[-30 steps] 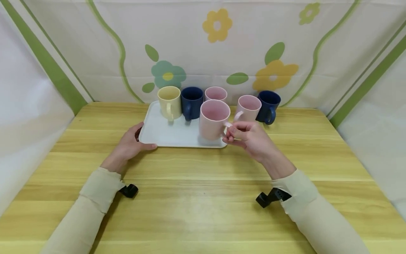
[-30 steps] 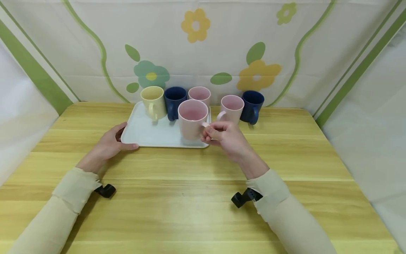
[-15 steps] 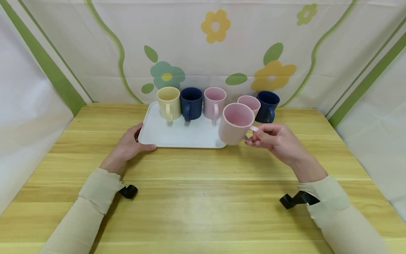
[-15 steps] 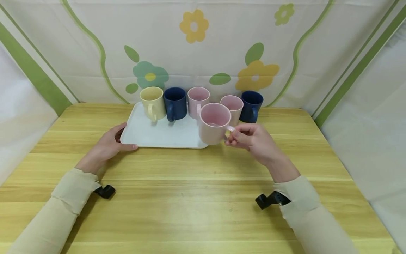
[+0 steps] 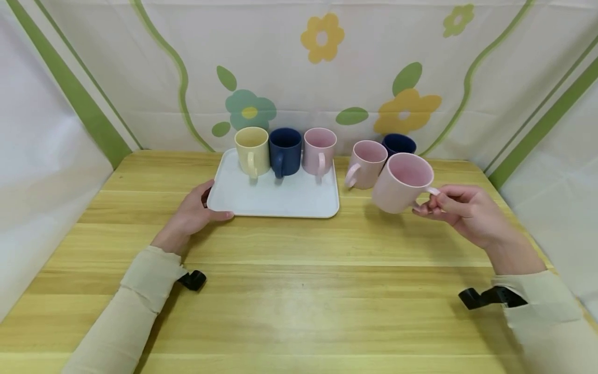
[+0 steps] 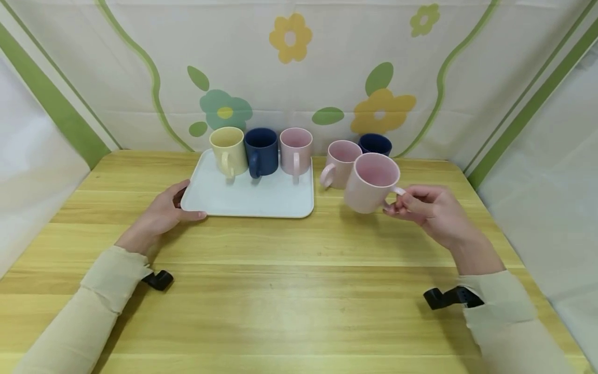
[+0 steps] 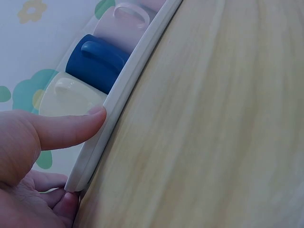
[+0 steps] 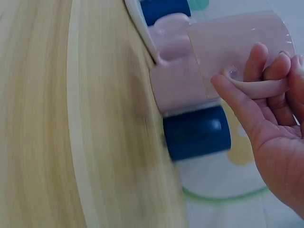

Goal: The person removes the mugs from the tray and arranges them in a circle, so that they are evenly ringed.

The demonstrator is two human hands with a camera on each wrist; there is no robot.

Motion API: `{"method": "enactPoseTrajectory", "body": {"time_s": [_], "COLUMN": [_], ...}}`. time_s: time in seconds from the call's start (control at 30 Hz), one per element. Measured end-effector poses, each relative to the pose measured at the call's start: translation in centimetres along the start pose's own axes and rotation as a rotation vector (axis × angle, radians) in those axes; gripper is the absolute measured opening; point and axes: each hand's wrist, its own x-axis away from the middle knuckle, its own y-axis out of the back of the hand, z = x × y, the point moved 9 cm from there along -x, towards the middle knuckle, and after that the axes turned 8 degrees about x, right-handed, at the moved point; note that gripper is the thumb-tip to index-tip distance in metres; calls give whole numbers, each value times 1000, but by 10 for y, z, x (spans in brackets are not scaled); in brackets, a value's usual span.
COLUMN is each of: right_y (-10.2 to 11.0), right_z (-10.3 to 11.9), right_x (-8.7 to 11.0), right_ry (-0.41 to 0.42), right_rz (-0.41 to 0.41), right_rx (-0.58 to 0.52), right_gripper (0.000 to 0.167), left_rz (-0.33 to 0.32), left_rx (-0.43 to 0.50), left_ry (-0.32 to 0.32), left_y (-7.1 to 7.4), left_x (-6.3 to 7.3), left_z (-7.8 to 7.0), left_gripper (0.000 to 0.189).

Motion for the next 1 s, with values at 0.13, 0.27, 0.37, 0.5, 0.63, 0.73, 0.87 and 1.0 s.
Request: {"method": "enactPoseTrajectory", "body": {"time_s": [0.13, 0.27, 0.37, 0.5, 0.63, 0.73, 0.87, 1.0], "right_y": [21, 42, 56, 72, 85, 93, 103, 109], "right_z": [4, 4, 2, -2, -6, -9, -14, -20], "right_x": [14, 27, 34, 40, 42, 42, 42, 40], "right_ry": [25, -3, -36, -70, -90, -103, -141, -179], "right_rz": [-9, -57, -83, -117, -148, -176, -224, -241], "right_rx": [-43, -42, -68, -73, -68, -60, -32, -45], "right_gripper": [43, 43, 41, 38, 36, 35, 34, 34], "left_rz": [-4, -7, -4, 0, 0, -3, -2, -5], "left_rx": [6, 6, 7, 9, 6, 3, 7, 7], "left_ry": [-6, -1, 3, 4, 3, 1, 0, 11], "left_y": [0, 1, 1, 0, 0, 0, 0, 0], "left_x": [1, 3, 3, 2, 3, 3, 3, 5], "left_z": [-2, -3, -3, -3, -2, -2, -2, -2], "left_gripper": [104, 106, 108, 107, 105, 104, 104, 103]}}
